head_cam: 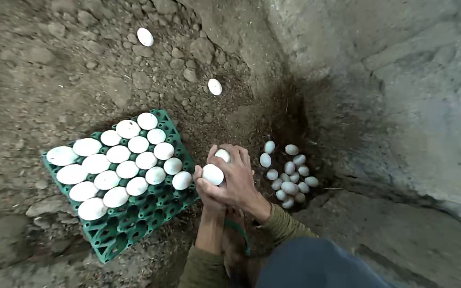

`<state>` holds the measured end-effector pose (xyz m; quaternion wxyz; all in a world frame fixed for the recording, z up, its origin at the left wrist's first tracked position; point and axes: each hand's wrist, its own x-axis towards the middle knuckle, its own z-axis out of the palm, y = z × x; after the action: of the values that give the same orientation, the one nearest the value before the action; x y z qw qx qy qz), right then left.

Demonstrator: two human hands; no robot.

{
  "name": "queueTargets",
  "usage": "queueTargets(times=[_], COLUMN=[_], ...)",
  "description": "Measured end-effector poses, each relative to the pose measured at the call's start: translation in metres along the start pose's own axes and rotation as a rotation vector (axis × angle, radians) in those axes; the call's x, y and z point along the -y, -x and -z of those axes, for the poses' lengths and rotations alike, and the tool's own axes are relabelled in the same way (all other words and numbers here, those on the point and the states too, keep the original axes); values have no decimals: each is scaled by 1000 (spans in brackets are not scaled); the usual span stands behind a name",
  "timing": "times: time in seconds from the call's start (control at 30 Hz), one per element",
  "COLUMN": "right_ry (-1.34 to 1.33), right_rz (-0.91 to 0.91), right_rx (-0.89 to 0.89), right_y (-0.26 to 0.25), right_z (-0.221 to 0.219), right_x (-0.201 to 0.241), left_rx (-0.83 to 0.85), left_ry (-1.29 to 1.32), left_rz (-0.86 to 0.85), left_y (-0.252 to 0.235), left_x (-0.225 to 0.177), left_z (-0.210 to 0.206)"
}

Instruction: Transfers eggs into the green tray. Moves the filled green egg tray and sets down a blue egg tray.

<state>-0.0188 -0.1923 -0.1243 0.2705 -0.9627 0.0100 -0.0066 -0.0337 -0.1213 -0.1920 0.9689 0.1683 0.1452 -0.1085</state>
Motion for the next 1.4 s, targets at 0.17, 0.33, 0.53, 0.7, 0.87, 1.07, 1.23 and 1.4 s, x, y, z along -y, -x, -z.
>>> queueTargets(times=[0.17, 0.33, 0.53, 0.7, 0.87, 1.07, 1.23, 1.4], right_ry=[81, -164, -2, -13, -42, -70, -76, 23], right_rz=[94, 39, -754, -941, -940, -848, -854, -869], right_rx=[-90, -232, -55, 274, 324, 295, 286, 326], right_y=[6, 2, 1, 10, 2, 13, 14, 6], right_z=[9, 52, 101, 60, 37, 25, 17, 12], right_x=[-3, -29, -155, -177, -172, -189, -194, -187], left_rx=[89, 80, 306, 868, 1110, 1197, 1223, 1251], left_ry=[71, 18, -105, -968, -1797, -2505, -2578, -2581], left_rz=[34, 200, 242, 241, 175, 1160, 1638, 1439], left_y=[2, 3, -7, -29, -19, -22, 2, -5], left_x=[-14, -17, -57, -125, -172, -176, -206, -229], left_z=[-29, -37, -17, -36, -99, -132, -59, -48])
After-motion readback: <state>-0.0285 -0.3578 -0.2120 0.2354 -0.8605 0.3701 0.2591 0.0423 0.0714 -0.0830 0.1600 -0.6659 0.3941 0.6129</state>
